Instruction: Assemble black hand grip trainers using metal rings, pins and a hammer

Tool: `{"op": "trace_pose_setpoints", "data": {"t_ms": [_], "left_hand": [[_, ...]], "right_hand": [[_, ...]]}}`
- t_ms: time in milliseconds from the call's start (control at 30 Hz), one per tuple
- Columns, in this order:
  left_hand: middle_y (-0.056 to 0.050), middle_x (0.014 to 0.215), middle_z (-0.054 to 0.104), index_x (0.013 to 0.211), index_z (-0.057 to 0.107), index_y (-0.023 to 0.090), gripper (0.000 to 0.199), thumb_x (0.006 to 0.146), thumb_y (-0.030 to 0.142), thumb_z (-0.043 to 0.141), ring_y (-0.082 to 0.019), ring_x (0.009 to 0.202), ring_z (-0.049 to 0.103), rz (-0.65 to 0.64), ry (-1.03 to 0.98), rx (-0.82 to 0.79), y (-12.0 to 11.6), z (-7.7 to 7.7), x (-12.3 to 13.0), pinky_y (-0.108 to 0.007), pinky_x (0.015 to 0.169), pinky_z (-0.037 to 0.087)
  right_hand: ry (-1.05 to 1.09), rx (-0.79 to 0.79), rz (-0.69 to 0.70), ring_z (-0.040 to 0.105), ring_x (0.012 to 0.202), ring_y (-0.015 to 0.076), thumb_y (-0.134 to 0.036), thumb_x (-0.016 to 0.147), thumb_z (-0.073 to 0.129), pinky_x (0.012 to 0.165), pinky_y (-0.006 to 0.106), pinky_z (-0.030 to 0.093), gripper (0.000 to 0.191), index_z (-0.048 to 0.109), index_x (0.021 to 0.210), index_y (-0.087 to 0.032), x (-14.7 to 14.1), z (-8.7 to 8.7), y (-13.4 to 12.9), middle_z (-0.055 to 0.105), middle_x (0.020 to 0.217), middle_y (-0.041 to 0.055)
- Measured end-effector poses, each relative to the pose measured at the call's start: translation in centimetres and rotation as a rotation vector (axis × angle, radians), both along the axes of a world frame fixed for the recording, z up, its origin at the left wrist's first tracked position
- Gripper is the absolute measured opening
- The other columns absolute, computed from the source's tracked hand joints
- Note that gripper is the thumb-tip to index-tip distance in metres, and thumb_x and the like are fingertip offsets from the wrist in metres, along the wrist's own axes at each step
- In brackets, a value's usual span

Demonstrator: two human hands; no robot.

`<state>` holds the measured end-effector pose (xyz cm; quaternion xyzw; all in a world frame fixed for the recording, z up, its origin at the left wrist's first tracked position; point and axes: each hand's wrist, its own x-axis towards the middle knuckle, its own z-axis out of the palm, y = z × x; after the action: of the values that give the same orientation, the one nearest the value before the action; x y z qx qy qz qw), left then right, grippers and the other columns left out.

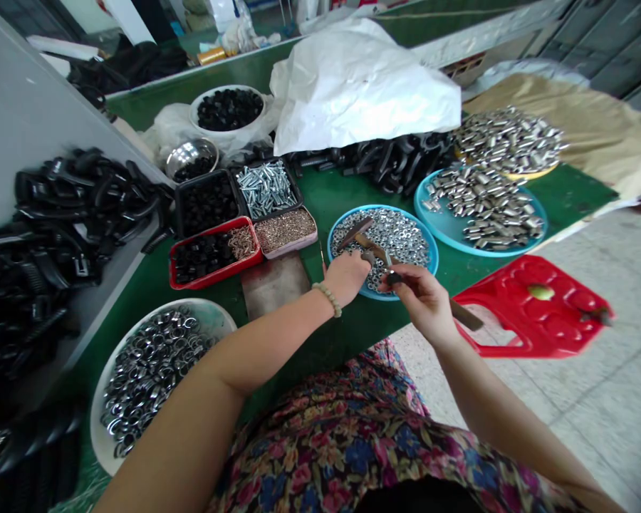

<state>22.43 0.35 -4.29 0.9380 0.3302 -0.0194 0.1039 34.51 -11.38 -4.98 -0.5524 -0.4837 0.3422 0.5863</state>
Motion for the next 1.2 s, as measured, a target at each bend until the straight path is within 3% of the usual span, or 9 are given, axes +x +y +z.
{"op": "trace_pose_setpoints", "data": {"t_ms": [367,533,600,733,833,900,1000,1133,1200], "left_hand": [[-0.016,0.103,0.062,0.092,0.067,0.011,0.026,0.09,0.015,0.042,-0.025,0.096,0.063,0.02,-0.079,-0.09,0.5,-0.8,-0.5,-0.037,0.084,0.05],[-0.011,0.091,0.067,0.09,0.066,0.013,0.017,0.086,0.017,0.051,-0.022,0.09,0.065,0.102,-0.237,-0.253,1.0,0.2,-1.6,-0.034,0.086,0.049],[-0.007,0.087,0.068,0.093,0.065,0.014,0.014,0.085,0.018,0.054,-0.018,0.085,0.065,0.216,-0.482,-0.464,0.9,1.1,-3.1,-0.03,0.084,0.05],[-0.003,0.081,0.068,0.086,0.061,0.013,0.007,0.08,0.015,0.061,-0.011,0.074,0.065,0.611,-1.163,-1.15,-0.3,2.7,-7.2,-0.025,0.08,0.052],[-0.006,0.081,0.071,0.076,0.06,0.011,0.007,0.076,0.012,0.067,-0.01,0.073,0.066,0.787,-1.355,-1.391,-1.8,3.6,-10.1,-0.022,0.077,0.054],[-0.006,0.082,0.072,0.073,0.059,0.012,0.013,0.073,0.014,0.072,-0.01,0.072,0.067,0.812,-1.392,-1.449,-2.6,3.9,-11.7,-0.021,0.073,0.054],[-0.003,0.081,0.072,0.084,0.064,0.014,0.022,0.068,0.017,0.079,-0.01,0.071,0.067,0.788,-1.367,-1.463,-3.2,3.9,-14.0,-0.021,0.071,0.055],[-0.004,0.078,0.071,0.093,0.07,0.012,0.037,0.062,0.026,0.084,-0.009,0.067,0.065,0.731,-1.029,-1.479,-2.6,3.8,-16.9,-0.022,0.071,0.053],[-0.005,0.079,0.071,0.089,0.071,0.011,0.035,0.061,0.029,0.084,-0.01,0.067,0.065,0.664,-0.94,-1.434,-2.1,4.4,-17.9,-0.024,0.072,0.052]], "right_hand": [[0.056,0.059,0.106,0.07,0.073,0.0133,-0.03,0.089,0.06,0.073,0.03,0.059,0.018,0.059,0.106,-0.023,-2.2,-0.1,1.0,0.068,0.087,0.0017],[0.068,0.07,0.116,0.07,0.074,0.0127,-0.026,0.09,0.059,0.072,0.029,0.059,0.016,0.059,0.106,-0.023,-2.9,0.5,0.4,0.068,0.094,0.0027],[0.079,0.08,0.14,0.07,0.074,0.0124,-0.023,0.09,0.058,0.073,0.028,0.058,0.016,0.059,0.106,-0.024,-3.3,0.7,0.1,0.067,0.092,0.0016],[0.074,0.052,0.284,0.07,0.079,0.0123,-0.02,0.091,0.057,0.075,0.027,0.057,0.02,0.059,0.11,-0.026,-4.8,1.0,0.1,0.067,0.092,0.0012],[0.064,0.026,0.412,0.07,0.081,0.0125,-0.019,0.092,0.054,0.075,0.026,0.056,0.022,0.057,0.113,-0.026,-6.3,1.2,0.8,0.067,0.093,0.0013],[0.05,0.012,0.492,0.069,0.081,0.0126,-0.019,0.092,0.053,0.074,0.027,0.056,0.022,0.057,0.113,-0.025,-7.1,1.6,1.5,0.067,0.094,0.0016],[-0.047,-0.032,0.617,0.069,0.08,0.0135,-0.019,0.093,0.05,0.074,0.028,0.055,0.022,0.057,0.113,-0.024,-7.4,2.9,2.3,0.067,0.091,0.0018],[-0.341,-0.115,0.834,0.068,0.082,0.0151,-0.019,0.092,0.05,0.077,0.029,0.053,0.026,0.062,0.114,-0.024,-7.2,4.8,3.3,0.07,0.093,0.0036],[-0.303,-0.131,0.869,0.067,0.084,0.0153,-0.022,0.092,0.052,0.078,0.028,0.052,0.024,0.064,0.113,-0.024,-7.8,4.9,3.7,0.07,0.095,0.0041]]}}
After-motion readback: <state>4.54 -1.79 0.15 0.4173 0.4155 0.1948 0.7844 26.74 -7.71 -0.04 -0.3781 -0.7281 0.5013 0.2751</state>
